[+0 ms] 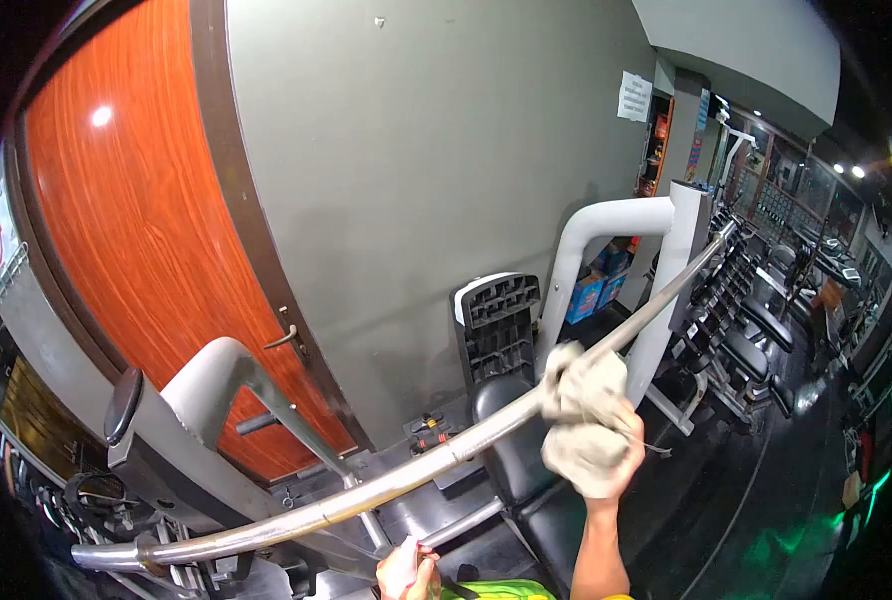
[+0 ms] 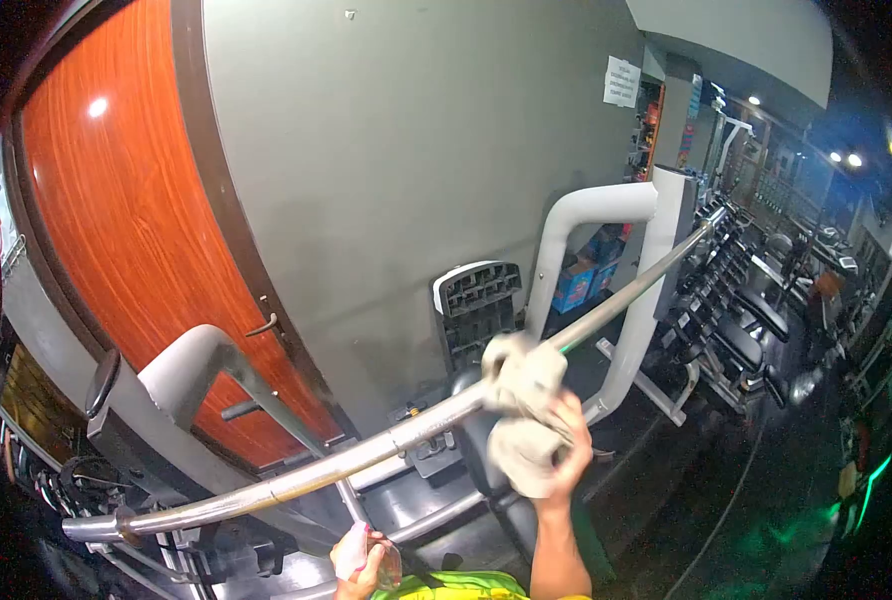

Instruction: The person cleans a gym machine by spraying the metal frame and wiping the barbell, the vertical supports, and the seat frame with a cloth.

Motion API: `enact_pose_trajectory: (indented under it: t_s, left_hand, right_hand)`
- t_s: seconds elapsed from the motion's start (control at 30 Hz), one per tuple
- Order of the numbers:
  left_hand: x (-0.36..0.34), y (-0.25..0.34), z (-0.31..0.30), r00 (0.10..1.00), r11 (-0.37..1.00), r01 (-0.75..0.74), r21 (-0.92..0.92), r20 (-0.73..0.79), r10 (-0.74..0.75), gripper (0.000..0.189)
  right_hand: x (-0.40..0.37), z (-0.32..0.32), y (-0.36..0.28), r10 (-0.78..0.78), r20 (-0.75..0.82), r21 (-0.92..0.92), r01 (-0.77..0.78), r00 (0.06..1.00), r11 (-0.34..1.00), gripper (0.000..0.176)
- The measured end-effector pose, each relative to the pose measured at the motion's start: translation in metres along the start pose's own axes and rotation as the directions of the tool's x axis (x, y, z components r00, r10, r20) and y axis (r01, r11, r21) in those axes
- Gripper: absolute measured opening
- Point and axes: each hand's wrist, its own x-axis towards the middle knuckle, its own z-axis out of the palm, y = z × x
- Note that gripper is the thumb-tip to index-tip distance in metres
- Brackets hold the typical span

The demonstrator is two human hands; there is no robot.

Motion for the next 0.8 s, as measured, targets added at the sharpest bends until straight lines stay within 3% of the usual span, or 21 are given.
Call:
enact_pose_trajectory:
  t_s: [0.03,0.07,0.1,0.27,0.37,0.43,0.47,0.53,0.57,0.63,0.67,0.73,0.8]
  left_hand:
    - [0.003,0.002,0.0,1.0,1.0,-0.021,-0.014,0.012,0.022,0.041]
    - [0.005,0.005,0.0,1.0,1.0,-0.022,-0.017,0.014,0.022,0.041]
    - [0.007,0.009,0.0,1.0,0.998,0.003,-0.066,0.025,-0.001,0.04]
    - [-0.002,0.011,0.005,0.998,0.991,0.066,-0.12,-0.013,-0.068,0.034]
    - [-0.005,0.001,0.013,0.996,0.993,0.078,-0.09,-0.03,-0.081,0.033]
    - [-0.007,-0.003,0.02,0.985,0.92,0.086,-0.383,-0.104,-0.136,0.025]
    - [-0.004,-0.003,0.019,0.986,0.92,0.086,-0.383,-0.1,-0.134,0.025]
    - [0.002,-0.002,0.014,0.993,0.951,0.116,-0.286,0.068,-0.1,0.028]
    - [0.004,-0.001,0.014,0.992,0.951,0.117,-0.286,0.07,-0.101,0.028]
    - [0.006,0.001,0.014,0.993,0.994,0.019,0.106,0.113,-0.031,0.046]
    - [0.005,-0.001,0.015,0.993,0.994,0.022,0.107,0.114,-0.034,0.046]
    - [0.003,-0.006,0.017,0.997,0.963,0.072,-0.26,0.046,-0.062,0.028]
    - [0.009,0.002,0.019,0.999,0.961,0.043,-0.272,-0.006,-0.046,0.027]
  right_hand:
    - [0.016,0.001,0.004,0.077,0.128,-0.225,-0.047,0.989,0.973,0.022]
    - [0.033,0.005,0.01,-0.025,0.387,-0.458,0.216,0.922,0.863,0.037]
    - [0.037,0.017,0.017,0.007,0.519,-0.485,0.288,0.855,0.826,0.032]
    - [0.029,0.044,0.003,-0.033,0.583,-0.45,0.356,0.812,0.819,0.019]
    - [0.013,0.057,-0.015,-0.065,0.62,-0.343,0.345,0.782,0.874,0.025]
    - [0.001,0.071,-0.037,-0.115,0.626,-0.215,0.312,0.771,0.925,0.026]
    - [-0.01,0.074,-0.043,-0.105,0.664,-0.175,0.291,0.74,0.941,0.024]
    - [-0.025,0.083,-0.053,-0.168,0.658,-0.061,0.274,0.734,0.96,0.025]
    - [-0.028,0.084,-0.058,-0.186,0.657,-0.022,0.265,0.731,0.964,0.027]
    - [-0.023,0.079,-0.055,-0.213,0.669,-0.022,0.305,0.713,0.952,0.028]
    - [-0.016,0.073,-0.051,-0.228,0.684,-0.039,0.346,0.693,0.938,0.028]
    - [-0.004,0.059,-0.035,-0.245,0.708,-0.097,0.435,0.662,0.895,0.028]
    - [0.02,0.041,-0.016,-0.221,0.707,-0.177,0.47,0.672,0.865,0.025]
